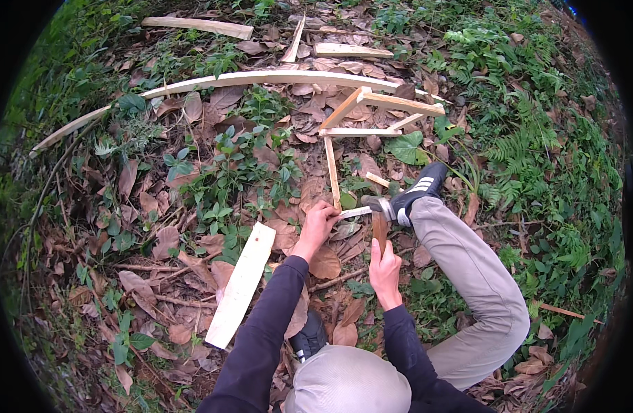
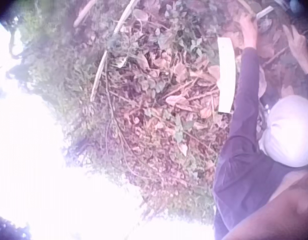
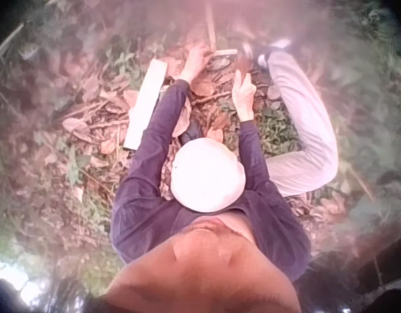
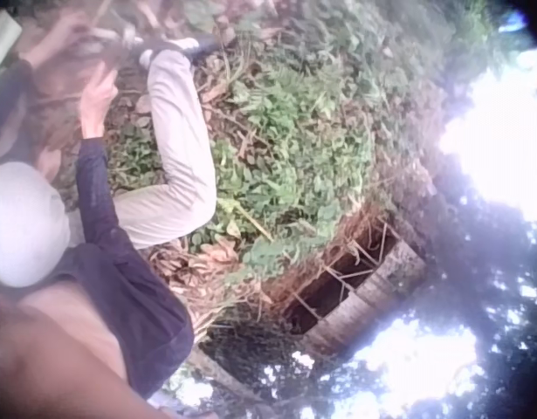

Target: The person assembles a wooden frame on the forest floor using a hammer. They position wooden planks into a rectangular shape and secure them by hammering nails into the joints.

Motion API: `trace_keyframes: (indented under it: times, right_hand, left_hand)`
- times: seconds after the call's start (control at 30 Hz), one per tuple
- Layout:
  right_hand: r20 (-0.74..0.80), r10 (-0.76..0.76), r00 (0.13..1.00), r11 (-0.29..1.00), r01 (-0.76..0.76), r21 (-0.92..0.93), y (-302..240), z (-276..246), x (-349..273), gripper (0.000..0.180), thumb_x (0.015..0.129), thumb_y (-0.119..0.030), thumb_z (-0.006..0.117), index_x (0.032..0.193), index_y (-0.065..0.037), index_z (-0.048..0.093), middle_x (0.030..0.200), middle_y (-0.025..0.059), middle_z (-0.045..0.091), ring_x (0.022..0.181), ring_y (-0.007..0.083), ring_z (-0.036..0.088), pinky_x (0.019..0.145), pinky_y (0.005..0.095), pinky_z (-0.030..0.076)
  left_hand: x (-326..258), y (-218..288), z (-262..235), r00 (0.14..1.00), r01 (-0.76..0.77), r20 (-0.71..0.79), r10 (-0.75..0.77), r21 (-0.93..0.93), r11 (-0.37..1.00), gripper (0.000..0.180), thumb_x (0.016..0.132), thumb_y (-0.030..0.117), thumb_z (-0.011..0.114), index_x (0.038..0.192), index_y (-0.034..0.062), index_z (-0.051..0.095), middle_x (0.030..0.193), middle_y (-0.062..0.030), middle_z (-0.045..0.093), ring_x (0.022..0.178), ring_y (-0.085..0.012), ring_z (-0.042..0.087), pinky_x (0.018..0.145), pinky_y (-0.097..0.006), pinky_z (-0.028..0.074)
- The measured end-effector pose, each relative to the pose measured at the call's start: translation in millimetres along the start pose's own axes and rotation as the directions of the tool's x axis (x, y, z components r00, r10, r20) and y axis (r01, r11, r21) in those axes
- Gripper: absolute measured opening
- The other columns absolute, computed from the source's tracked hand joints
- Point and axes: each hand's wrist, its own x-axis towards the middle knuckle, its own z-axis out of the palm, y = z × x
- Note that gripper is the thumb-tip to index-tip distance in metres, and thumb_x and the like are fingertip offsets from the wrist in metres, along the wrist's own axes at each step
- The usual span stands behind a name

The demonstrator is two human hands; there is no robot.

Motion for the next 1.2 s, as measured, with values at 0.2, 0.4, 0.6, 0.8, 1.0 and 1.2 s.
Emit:
trace_keyframes:
  times: [0.2,0.4,0.6,0.8,1.0,1.2]
  right_hand:
    - [0.144,0.049,0.988,0.972,-0.014,-0.236,31.3,12.9,-2.9,0.03,0.105,-0.024,0.056,0.097,0.005,0.054,0.07,0.029,0.062,0.069,0.05,0.064,0.056,0.0512,0.047]
    - [-0.164,-0.122,0.979,0.993,0.119,-0.023,25.0,2.8,-4.9,0.038,0.104,-0.023,0.059,0.11,0.014,0.058,0.069,0.029,0.062,0.065,0.0481,0.063,0.055,0.0497,0.047]
    - [0.066,0.061,0.996,0.998,-0.059,-0.023,12.4,11.8,-3.0,0.035,0.105,-0.026,0.055,0.102,0.009,0.059,0.072,0.0288,0.064,0.072,0.0469,0.067,0.058,0.0508,0.048]
    - [-0.03,0.02,0.999,0.999,-0.02,-0.027,13.9,10.8,-5.7,0.033,0.106,-0.025,0.055,0.1,0.007,0.058,0.07,0.027,0.063,0.068,0.0467,0.066,0.058,0.0496,0.048]
    - [-0.064,-0.001,0.998,1.0,0.0,-0.011,1.0,-4.9,3.5,0.032,0.105,-0.025,0.057,0.102,0.007,0.059,0.069,0.0272,0.063,0.067,0.0436,0.069,0.056,0.048,0.049]
    - [0.031,0.017,0.999,0.998,-0.016,-0.055,27.8,14.7,-1.2,0.034,0.105,-0.027,0.057,0.097,0.006,0.058,0.066,0.0267,0.061,0.065,0.0455,0.066,0.056,0.0497,0.047]
  left_hand:
    - [4.6,14.3,3.0,0.997,0.07,0.034,-0.068,-0.054,0.996,0.015,0.081,0.006,0.081,0.093,-0.0015,0.075,0.09,-0.0127,0.067,0.08,-0.0292,0.069,0.073,-0.038,0.055]
    - [2.2,10.9,-0.4,0.998,0.048,0.04,-0.047,-0.029,0.998,0.016,0.081,0.006,0.08,0.095,-0.0016,0.075,0.09,-0.013,0.067,0.081,-0.0292,0.069,0.073,-0.038,0.055]
    - [2.1,8.5,-1.9,0.999,0.045,0.03,-0.044,-0.032,0.998,0.016,0.082,0.006,0.08,0.096,-0.0006,0.076,0.09,-0.0121,0.068,0.079,-0.027,0.069,0.073,-0.036,0.055]
    - [2.7,14.5,1.8,0.998,0.052,0.044,-0.051,-0.018,0.999,0.017,0.082,0.008,0.081,0.096,-0.0004,0.076,0.091,-0.0124,0.069,0.082,-0.0282,0.07,0.073,-0.037,0.056]
    - [7.8,12.5,-7.5,1.0,0.006,0.026,-0.006,-0.005,1.0,0.016,0.083,0.008,0.08,0.096,0.0,0.076,0.092,-0.0127,0.069,0.082,-0.0291,0.069,0.075,-0.038,0.055]
    - [3.3,12.1,2.9,1.0,-0.009,0.002,0.009,-0.029,1.0,0.014,0.082,0.008,0.08,0.093,0.0001,0.076,0.092,-0.0135,0.069,0.084,-0.0313,0.069,0.076,-0.038,0.056]
